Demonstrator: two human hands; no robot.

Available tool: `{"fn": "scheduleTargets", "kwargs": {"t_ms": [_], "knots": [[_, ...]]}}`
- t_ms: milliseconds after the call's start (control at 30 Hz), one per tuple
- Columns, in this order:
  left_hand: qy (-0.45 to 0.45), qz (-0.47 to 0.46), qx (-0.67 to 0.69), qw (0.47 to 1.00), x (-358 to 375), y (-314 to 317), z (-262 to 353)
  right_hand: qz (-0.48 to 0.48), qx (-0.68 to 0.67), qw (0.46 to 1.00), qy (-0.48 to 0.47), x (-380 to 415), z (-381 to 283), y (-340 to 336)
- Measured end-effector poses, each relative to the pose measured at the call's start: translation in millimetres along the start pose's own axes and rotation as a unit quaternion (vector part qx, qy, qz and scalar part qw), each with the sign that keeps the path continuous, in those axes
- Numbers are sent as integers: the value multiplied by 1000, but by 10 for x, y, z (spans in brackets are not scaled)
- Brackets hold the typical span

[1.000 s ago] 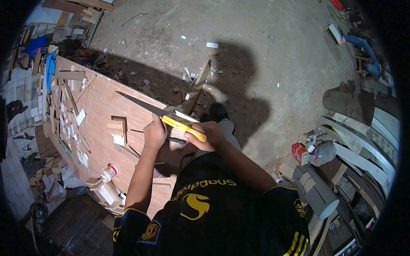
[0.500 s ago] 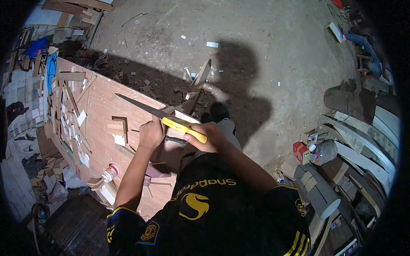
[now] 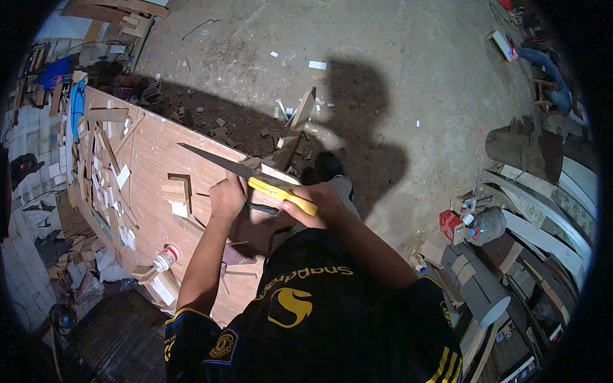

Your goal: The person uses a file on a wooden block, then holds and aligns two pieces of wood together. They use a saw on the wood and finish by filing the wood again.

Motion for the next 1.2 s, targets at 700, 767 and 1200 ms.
{"fn": "scheduleTargets", "kwargs": {"t_ms": [700, 767, 1200], "knots": [[-10, 25, 59, 998, 62, -8, 96, 80, -13, 997, -20, 466, -84, -369], [-21, 15, 61, 998, 44, -26, 106, 66, -58, 996, 1, 300, 18, -222], [-10, 11, 86, 996, 11, 28, 74, 46, -59, 997, 12, 168, 104, -97]]}}
Point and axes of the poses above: each hand's wrist, its own x-axis away from the middle knuckle, its own y-axis out of the palm, z = x × y, the point moved 1 cm from there along -x, towards the middle knuckle, and after that the axes turned 5 degrees about -z, right-handed, at the moved point
